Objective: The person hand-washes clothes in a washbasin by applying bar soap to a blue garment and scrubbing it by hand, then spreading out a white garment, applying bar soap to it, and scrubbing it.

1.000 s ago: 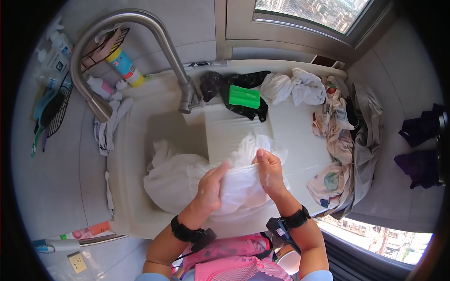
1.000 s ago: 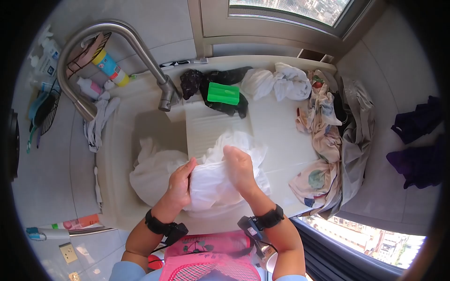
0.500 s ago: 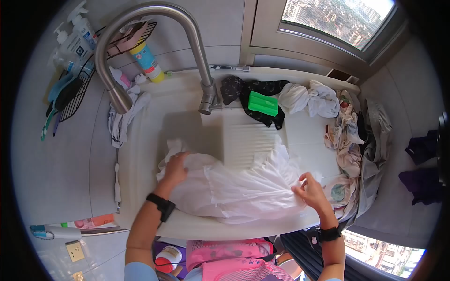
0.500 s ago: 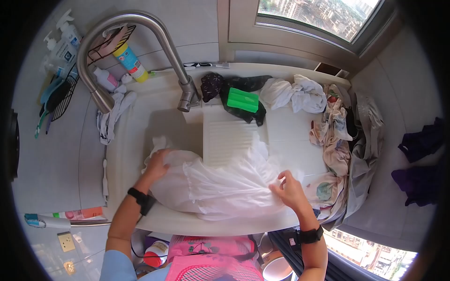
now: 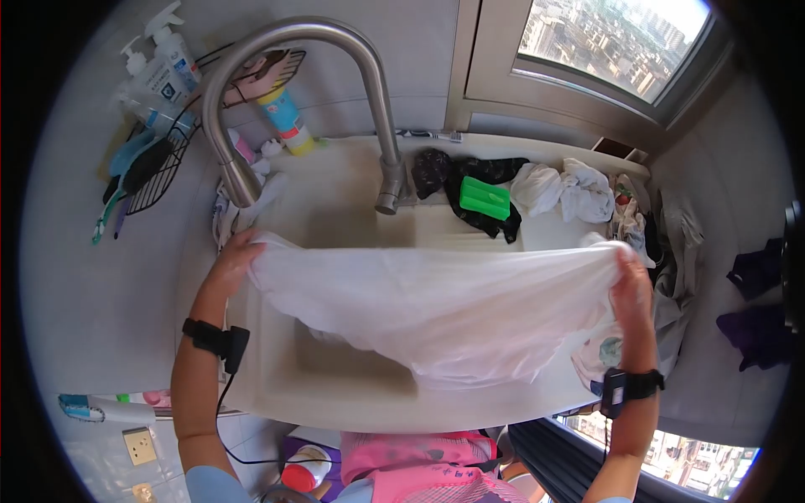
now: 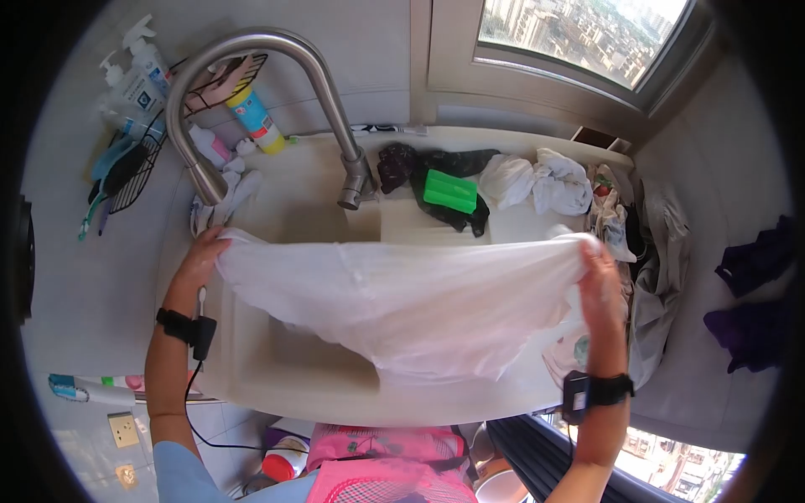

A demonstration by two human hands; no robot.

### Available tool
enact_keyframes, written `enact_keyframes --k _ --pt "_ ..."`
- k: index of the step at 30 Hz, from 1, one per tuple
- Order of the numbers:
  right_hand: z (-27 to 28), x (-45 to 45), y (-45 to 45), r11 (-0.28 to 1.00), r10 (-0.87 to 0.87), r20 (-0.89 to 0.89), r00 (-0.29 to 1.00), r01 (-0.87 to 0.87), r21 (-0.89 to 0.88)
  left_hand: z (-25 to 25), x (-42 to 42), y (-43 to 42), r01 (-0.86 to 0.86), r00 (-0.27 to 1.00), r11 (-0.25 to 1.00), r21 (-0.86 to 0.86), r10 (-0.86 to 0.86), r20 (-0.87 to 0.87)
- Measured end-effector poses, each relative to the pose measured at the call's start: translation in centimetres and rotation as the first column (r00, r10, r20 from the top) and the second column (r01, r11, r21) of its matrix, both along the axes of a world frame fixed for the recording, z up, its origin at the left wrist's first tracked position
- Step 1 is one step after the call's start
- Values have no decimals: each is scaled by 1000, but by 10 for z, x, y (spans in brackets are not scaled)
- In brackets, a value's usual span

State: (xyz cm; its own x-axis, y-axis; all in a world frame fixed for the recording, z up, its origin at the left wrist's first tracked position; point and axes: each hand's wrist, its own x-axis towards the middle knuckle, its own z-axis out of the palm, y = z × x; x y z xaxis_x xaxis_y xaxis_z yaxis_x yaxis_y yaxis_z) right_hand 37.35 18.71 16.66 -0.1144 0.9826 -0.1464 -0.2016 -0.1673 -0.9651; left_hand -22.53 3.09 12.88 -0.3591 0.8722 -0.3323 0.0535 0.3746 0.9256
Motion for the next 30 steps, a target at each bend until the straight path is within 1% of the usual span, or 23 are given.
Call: enact_keyframes --k 1,2,4,6,8,10,11,14,16,17,18,20,21,22,24,26,28,29,30 --pt "26 0 0 1000 -9 -54 998 10 9 19 2 0 22 999 1000 19 -23 39" --pt "41 5 3 1000 -24 -72 997 25 9 33 5 -3 -9 998 999 33 7 60" --pt "55 26 13 993 -10 -73 997 19 116 53 10 -6 -65 993 996 57 59 101" --pt "70 52 26 988 -59 -118 991 75 134 62 10 -8 -99 983 990 103 82 162" --pt "96 53 22 979 -34 -146 989 62 194 68 15 -8 -141 972 982 122 114 206" --pt "105 60 22 970 -23 -204 979 71 230 70 22 -8 -190 972 976 108 172 160" --pt "101 72 21 978 34 -246 969 19 210 69 24 -8 -216 970 971 101 202 138" --pt "68 93 2 989 -96 -182 979 114 91 53 21 -18 -240 934 970 34 221 281" --pt "31 109 -9 993 -112 -194 975 115 2 44 27 -22 -199 948 980 0 192 255" --pt "13 111 -20 991 -132 -132 982 135 19 40 29 -24 -176 954 984 -19 175 244" --pt "-6 115 -32 986 -156 -68 985 159 42 32 28 -28 -61 979 996 -64 72 192" --pt "-56 152 -58 992 -122 135 983 122 7 14 31 -38 179 980 971 -156 -163 113" --pt "-69 157 -75 974 -135 186 973 165 -157 9 37 -44 221 975 930 -295 -222 30" --pt "-80 163 -90 925 -143 238 961 215 -314 6 45 -51 247 955 869 -430 -294 -44" --pt "-101 187 -118 859 70 323 944 107 -500 13 68 -61 328 884 781 -531 -452 -118" --pt "-78 161 -134 830 177 459 871 119 -545 -23 61 -81 415 829 742 -526 -547 -118" --pt "-73 152 -139 788 273 511 815 115 -604 -40 62 -91 388 808 661 -642 -580 -108" --pt "-72 149 -137 801 330 561 760 89 -592 -47 62 -94 372 794 617 -694 -598 -106" --pt "-71 148 -135 810 380 608 697 66 -583 -53 60 -98 359 811 615 -702 -578 -92"
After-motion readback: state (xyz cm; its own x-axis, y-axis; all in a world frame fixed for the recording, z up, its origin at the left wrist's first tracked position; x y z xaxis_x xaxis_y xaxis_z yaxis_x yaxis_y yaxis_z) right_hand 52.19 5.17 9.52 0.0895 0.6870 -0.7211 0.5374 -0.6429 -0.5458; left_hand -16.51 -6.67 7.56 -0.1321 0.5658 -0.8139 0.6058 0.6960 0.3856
